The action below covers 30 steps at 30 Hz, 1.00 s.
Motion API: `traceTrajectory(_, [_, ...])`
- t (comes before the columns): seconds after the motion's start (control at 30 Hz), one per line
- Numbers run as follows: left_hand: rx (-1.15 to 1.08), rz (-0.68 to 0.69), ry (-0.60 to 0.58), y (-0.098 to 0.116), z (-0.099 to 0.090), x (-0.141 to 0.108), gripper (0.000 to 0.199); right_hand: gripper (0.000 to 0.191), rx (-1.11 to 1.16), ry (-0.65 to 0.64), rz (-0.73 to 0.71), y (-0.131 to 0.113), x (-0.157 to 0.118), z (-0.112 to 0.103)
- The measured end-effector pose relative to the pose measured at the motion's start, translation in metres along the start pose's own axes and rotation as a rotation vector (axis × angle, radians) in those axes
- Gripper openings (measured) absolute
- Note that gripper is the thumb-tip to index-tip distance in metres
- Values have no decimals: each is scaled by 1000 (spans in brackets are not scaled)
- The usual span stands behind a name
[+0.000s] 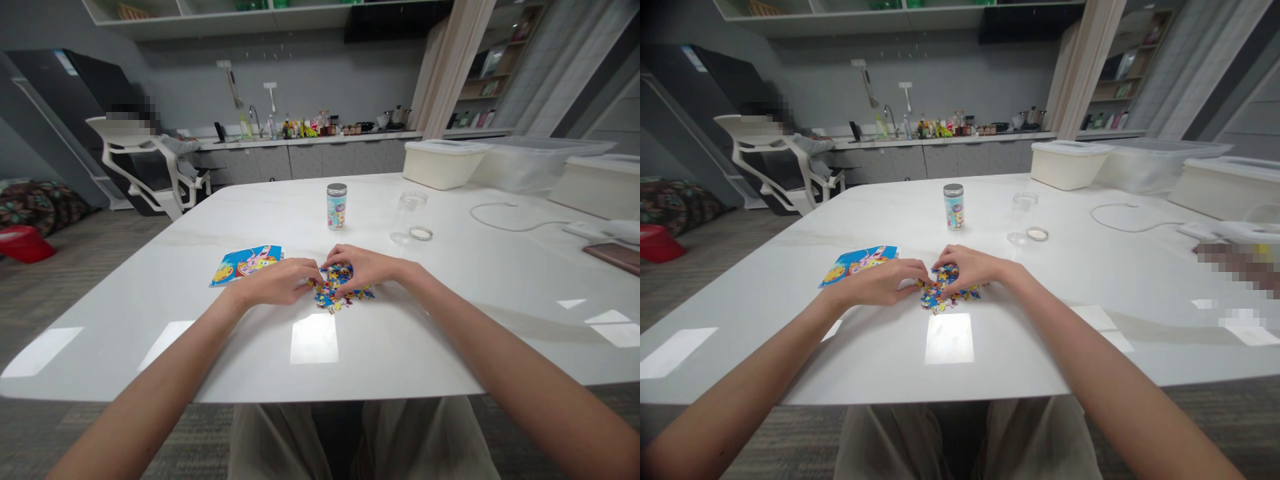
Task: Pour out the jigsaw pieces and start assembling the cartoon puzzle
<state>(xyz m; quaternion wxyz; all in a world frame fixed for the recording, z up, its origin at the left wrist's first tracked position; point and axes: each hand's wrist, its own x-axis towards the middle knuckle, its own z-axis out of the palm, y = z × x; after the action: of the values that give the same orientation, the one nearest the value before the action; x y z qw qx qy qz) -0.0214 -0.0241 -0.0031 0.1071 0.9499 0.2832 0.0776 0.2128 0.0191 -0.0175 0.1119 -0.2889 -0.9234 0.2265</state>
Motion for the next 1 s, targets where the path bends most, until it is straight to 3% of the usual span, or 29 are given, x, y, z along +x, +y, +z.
traceTrajectory(0.23, [17, -40, 22, -2, 4, 4, 22, 37, 39, 5, -7, 0, 2, 0])
traceTrajectory(0.63, [71, -67, 8, -4, 2, 3, 21, 20, 68, -44, -5, 5, -2, -7])
traceTrajectory(0.87, [13, -81, 18, 0, 1, 2, 23, 25, 31, -37, -39, 6, -3, -6])
traceTrajectory(1.0, [-66, -72, -10, 2, 1, 2, 36, 30, 39, -32, -56, 8, -3, -5])
